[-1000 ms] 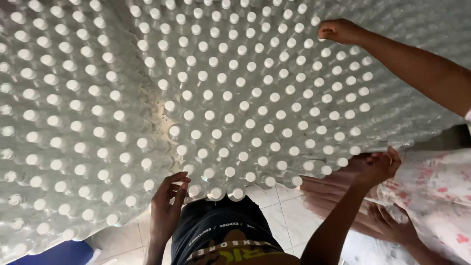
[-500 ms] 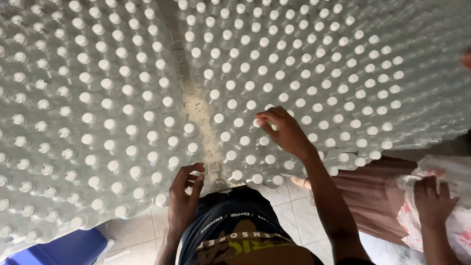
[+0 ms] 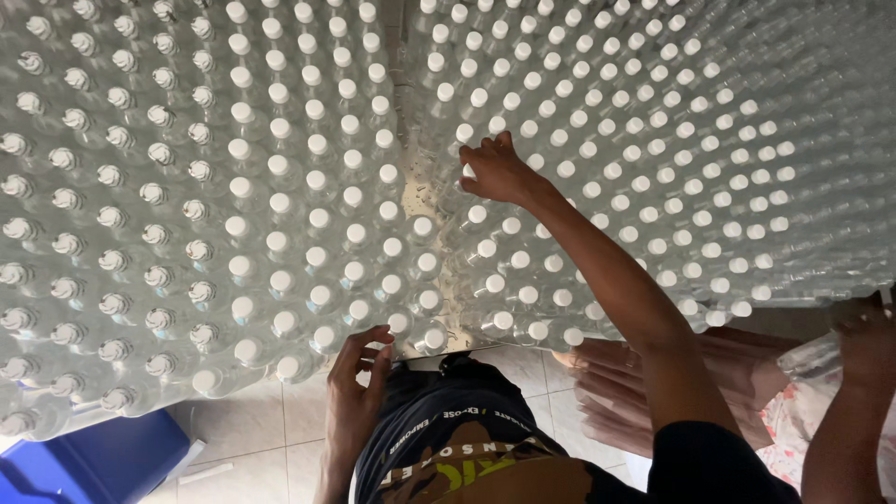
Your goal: The person picks up clear plastic bottles from a large collection on the floor and screws white caps onto them by hand. Another person is visible nearby, also handling bottles and caps.
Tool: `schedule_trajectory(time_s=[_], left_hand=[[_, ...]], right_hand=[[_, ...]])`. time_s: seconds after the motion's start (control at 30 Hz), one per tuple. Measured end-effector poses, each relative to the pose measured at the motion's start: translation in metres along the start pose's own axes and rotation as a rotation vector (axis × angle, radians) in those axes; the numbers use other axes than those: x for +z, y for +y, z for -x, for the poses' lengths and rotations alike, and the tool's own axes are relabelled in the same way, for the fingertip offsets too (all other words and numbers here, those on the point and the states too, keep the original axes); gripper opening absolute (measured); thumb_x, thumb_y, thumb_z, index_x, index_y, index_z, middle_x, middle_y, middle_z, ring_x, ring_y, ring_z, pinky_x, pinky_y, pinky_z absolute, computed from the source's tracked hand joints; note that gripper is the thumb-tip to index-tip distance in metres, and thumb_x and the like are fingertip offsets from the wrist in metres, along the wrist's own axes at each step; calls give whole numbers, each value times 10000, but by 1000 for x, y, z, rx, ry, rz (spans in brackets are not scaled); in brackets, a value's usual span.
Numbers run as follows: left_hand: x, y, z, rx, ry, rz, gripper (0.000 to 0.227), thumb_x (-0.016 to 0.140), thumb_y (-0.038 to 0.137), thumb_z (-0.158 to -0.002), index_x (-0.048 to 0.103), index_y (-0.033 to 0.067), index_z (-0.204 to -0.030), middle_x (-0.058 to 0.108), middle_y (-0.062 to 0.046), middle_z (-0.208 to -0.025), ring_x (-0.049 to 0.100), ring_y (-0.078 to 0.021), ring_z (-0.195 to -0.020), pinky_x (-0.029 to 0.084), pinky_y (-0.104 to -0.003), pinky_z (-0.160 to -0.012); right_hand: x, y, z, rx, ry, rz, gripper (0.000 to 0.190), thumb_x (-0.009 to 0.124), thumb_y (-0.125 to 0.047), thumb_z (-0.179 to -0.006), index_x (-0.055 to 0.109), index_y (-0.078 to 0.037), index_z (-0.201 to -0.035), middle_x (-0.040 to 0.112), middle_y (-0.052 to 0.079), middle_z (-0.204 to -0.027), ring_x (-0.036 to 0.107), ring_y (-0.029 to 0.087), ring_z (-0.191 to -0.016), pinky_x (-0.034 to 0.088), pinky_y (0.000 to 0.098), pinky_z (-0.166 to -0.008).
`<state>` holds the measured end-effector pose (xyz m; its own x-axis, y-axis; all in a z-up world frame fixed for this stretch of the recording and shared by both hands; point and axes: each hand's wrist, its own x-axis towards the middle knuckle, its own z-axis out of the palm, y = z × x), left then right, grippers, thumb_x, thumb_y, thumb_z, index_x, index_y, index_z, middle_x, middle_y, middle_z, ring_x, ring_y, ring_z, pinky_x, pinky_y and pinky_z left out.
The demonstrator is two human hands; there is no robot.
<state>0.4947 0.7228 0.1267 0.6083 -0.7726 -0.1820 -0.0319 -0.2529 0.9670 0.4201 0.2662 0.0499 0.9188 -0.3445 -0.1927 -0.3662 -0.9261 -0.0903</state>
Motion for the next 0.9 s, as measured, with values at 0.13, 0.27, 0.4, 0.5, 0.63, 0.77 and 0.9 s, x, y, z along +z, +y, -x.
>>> schedule_trajectory(time_s=[0.13,0.27,0.4,0.5,0.63,0.77,0.9], left_hand=[[5,1,-3,-4,-14,-8,275,644,316,-1048,743,199,-1276,788,36,-1178,723,-143,-889,579,-298,-753],[30,21,-27,166,-62,-157,507,724,417,-966,648,231,-1432,703,-26,-1434,730,-254,-1123,619,-393,-772],[52,56,-88,694,-58,-236,839,914,273,-860,510,27,-1553,528,-203,-1643,441,-391,-1590,403,-567,-1313],[67,98,-117,890,0,-368,1219,937,496,-821,273,26,-1728,289,-209,-1805,189,-424,-1717,247,-707,-1406],[98,125,-109,365,-427,-102,1078,955,320,-681,404,51,-1568,608,-182,-1496,572,-334,-1403,506,-516,-1165],[150,57,-113,-6,-674,566,720,967,77,-748,557,-57,-1325,773,-271,-1002,828,-360,-835,697,-511,-769],[164,67,-108,-124,-646,686,707,907,252,-828,498,-80,-1300,745,-291,-1025,813,-375,-808,698,-547,-708]], right_hand=[[-3,-8,0,88,77,-210,345,773,-415,-954,635,-160,-1140,555,14,-817,475,271,-933,332,423,-996],[-81,-34,41,-27,316,-201,275,805,-350,-927,704,-137,-1069,607,-17,-610,613,217,-839,364,424,-1015],[-197,-90,124,-54,498,-161,258,829,-340,-914,684,-181,-1057,601,-62,-670,614,196,-834,392,421,-1020],[-249,-109,168,-172,489,-298,231,800,-353,-980,682,-182,-1080,588,-52,-775,567,169,-832,398,387,-986],[-255,-99,193,-207,423,-625,164,782,-288,-967,725,-156,-1045,682,-38,-828,574,109,-720,467,309,-794],[-196,-47,180,-90,304,-878,200,813,-315,-969,775,-152,-1077,647,24,-633,625,149,-694,551,379,-788],[-186,-11,200,6,212,-983,470,730,-380,-1075,636,-64,-1410,769,144,-839,749,227,-830,595,416,-821]])
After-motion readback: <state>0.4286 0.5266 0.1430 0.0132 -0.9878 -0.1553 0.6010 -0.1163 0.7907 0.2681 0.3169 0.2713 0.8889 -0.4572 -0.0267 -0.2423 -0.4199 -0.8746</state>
